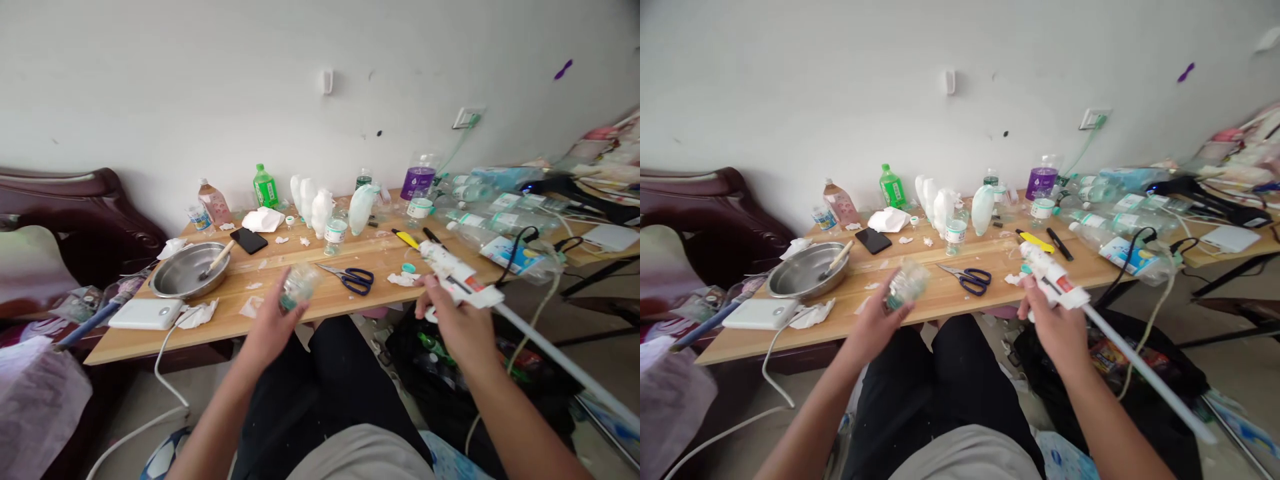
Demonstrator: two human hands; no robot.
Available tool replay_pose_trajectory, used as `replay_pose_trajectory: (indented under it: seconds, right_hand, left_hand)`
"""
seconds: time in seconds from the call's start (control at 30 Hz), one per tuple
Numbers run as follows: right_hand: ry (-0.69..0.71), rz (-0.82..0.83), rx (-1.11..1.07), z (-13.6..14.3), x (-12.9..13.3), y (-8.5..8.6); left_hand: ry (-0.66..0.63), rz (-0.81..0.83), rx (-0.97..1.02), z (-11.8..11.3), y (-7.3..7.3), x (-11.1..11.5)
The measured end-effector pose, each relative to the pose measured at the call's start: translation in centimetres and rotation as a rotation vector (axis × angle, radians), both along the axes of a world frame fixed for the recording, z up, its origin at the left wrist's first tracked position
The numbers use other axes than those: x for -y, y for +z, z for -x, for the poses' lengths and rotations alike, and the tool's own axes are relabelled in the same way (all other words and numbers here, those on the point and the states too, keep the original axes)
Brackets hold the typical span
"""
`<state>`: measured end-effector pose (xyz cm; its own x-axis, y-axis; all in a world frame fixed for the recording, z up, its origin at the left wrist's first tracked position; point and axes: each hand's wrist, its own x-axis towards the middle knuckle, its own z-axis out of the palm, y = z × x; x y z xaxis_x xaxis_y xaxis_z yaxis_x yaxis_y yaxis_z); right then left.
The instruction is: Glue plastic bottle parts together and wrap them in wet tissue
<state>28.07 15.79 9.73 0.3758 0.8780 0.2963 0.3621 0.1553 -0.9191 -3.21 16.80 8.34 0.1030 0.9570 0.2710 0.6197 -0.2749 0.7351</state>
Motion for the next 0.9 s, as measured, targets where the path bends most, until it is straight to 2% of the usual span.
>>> replay_pose_trajectory:
  seconds: [0.07,0.13,0.23,0.33,0.5,0.6,0.77,0.9]
  right_hand:
    - [-0.004,0.051,0.008,1.4,1.9,-1.8]
    - [0.026,0.128,-0.024,2.6,2.8,-3.9]
    - [0.13,0.185,-0.094,3.9,3.5,-6.3]
    - [0.219,0.173,-0.082,4.8,3.6,-7.2]
    - [0.276,0.161,0.006,6.1,2.6,-6.9]
    - [0.28,0.181,0.03,6.5,2.1,-6.8]
    - [0.36,0.176,0.034,6.9,2.3,-7.1]
    - [0.349,0.183,0.023,7.0,2.5,-7.3]
  left_hand:
    - [-0.073,0.06,0.007,-2.0,-2.5,1.7]
    - [-0.114,0.08,-0.015,-3.5,-4.6,1.9]
    - [-0.074,0.001,-0.058,-4.6,-6.1,0.8]
    - [0.0,-0.05,-0.107,-4.7,-6.0,-0.2]
    - [0.033,-0.067,-0.157,-4.9,-5.6,-0.2]
    - [0.043,-0.086,-0.09,-5.1,-5.7,0.0]
    - [0.006,-0.023,0.099,-5.1,-5.5,0.3]
    - [0.027,-0.039,0.094,-4.8,-4.9,-0.1]
